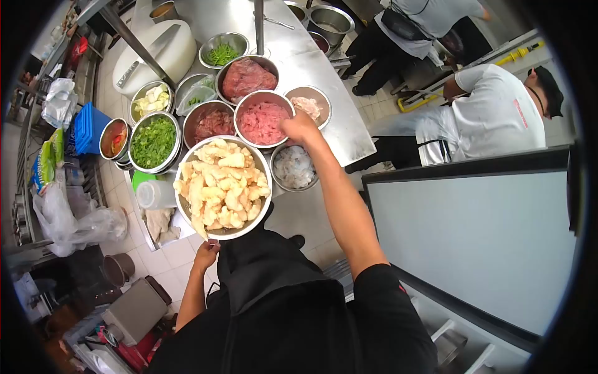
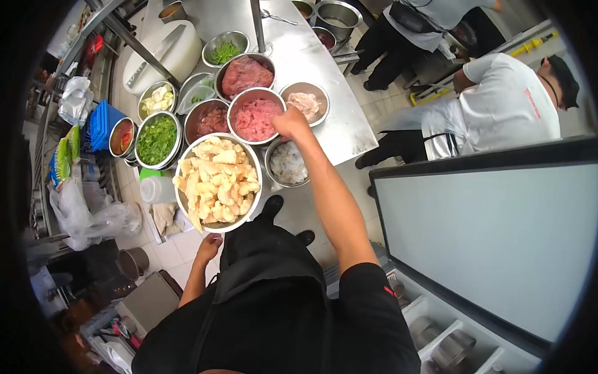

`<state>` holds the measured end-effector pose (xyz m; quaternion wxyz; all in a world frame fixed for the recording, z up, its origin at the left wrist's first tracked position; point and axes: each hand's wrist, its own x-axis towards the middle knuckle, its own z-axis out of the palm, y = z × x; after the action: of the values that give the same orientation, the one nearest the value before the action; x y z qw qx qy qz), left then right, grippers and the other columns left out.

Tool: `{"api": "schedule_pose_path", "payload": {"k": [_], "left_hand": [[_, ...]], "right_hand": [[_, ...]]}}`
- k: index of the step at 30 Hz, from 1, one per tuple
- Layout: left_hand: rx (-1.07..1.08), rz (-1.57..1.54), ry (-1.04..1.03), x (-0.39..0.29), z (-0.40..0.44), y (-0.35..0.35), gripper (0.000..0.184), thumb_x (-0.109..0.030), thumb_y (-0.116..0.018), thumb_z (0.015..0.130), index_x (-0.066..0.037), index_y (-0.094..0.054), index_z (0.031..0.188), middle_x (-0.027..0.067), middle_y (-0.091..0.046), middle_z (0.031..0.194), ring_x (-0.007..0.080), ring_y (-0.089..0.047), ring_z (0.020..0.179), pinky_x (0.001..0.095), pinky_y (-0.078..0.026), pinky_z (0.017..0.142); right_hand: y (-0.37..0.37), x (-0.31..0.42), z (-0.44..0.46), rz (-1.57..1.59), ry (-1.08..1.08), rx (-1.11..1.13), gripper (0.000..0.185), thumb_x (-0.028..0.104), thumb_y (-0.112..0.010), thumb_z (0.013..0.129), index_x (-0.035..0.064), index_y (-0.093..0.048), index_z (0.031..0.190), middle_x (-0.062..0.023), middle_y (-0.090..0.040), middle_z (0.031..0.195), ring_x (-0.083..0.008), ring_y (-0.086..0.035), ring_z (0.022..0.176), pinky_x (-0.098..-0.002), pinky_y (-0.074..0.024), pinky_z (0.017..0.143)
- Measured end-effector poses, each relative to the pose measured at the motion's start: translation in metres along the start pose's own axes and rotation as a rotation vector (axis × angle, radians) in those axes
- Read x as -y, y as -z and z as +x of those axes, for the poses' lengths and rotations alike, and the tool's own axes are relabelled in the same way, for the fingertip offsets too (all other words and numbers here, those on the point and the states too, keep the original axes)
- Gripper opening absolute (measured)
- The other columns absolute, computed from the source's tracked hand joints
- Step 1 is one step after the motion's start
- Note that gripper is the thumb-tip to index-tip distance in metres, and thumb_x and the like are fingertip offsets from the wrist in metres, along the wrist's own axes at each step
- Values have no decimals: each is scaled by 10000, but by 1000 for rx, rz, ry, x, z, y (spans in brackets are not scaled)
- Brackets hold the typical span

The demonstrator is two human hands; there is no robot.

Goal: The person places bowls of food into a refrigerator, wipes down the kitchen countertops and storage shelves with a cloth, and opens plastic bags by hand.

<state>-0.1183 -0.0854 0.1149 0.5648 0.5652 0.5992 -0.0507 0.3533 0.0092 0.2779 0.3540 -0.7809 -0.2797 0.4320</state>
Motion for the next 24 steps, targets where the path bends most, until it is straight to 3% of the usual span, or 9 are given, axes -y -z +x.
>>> {"api": "schedule_pose_path", "payload": {"k": [4, 5, 7, 10, 11, 15, 20, 22, 24], "left_hand": [[-3, -87, 85, 30, 5, 4, 279, -221, -597, 865, -8, -558, 1041, 123, -638, 889, 174, -591, 775, 294, -468, 707], [4, -96, 116, 36, 7, 5, 275, -219, -596, 865, -3, -554, 1030, 146, -643, 897, 192, -611, 786, 301, -480, 716], [0, -85, 79, 31, 4, 5, 258, -201, -596, 862, -10, -553, 1030, 125, -642, 876, 183, -604, 760, 299, -480, 694], [-24, -81, 8, 14, 8, 10, 260, -187, -586, 865, 0, -551, 1043, 122, -646, 888, 187, -603, 803, 303, -474, 736], [-41, -125, -8, 26, 13, 11, 263, -189, -584, 866, 0, -552, 1047, 124, -647, 895, 187, -602, 815, 303, -473, 744], [-107, -166, -27, 26, 6, 20, 265, -213, -595, 860, -4, -578, 1021, 128, -652, 924, 201, -610, 858, 309, -471, 771], [-77, 67, 39, 4, -41, 48, 259, -254, -592, 859, -15, -608, 959, 113, -655, 841, 206, -615, 804, 314, -478, 742], [140, 202, 201, -34, -71, 77, 289, -297, -589, 864, -17, -612, 932, 76, -641, 796, 158, -589, 742, 291, -473, 699], [348, -18, 181, -83, -108, 108, 243, -252, -591, 874, -14, -618, 919, 39, -626, 780, 107, -552, 689, 258, -459, 654]], "right_hand": [[31, 39, -24, -75, 126, 82, 497, 289, -711, 690, -24, -611, 1062, -170, -647, 927, -218, -625, 795, -301, -510, 601], [31, 7, 28, 12, 254, 45, 518, 285, -714, 699, -36, -596, 1087, -159, -652, 919, -220, -626, 735, -311, -507, 617], [37, 39, 46, 169, 237, -108, 485, 281, -702, 705, -58, -618, 1040, -196, -659, 920, -255, -649, 755, -338, -512, 676], [21, 53, 110, -282, 136, -95, 333, 241, -660, 760, -50, -640, 920, -138, -647, 747, -199, -641, 661, -279, -507, 600], [15, 62, 118, -470, 114, -102, 315, 243, -666, 727, -59, -647, 814, -168, -637, 697, -239, -653, 641, -320, -517, 614], [2, 50, 166, -535, 327, -322, 365, 335, -625, 688, -23, -655, 757, -233, -638, 778, -333, -640, 733, -400, -493, 732], [10, 77, 166, -225, 225, -244, 225, 192, -638, 680, -31, -614, 658, -160, -605, 615, -259, -635, 571, -386, -508, 527], [18, 82, 170, -165, 251, -265, 195, 156, -637, 680, -31, -600, 636, -137, -587, 592, -235, -621, 517, -366, -491, 464], [32, 74, 170, -163, 265, -357, 189, 137, -641, 681, -35, -590, 622, -128, -581, 581, -224, -614, 487, -358, -484, 431]]}}
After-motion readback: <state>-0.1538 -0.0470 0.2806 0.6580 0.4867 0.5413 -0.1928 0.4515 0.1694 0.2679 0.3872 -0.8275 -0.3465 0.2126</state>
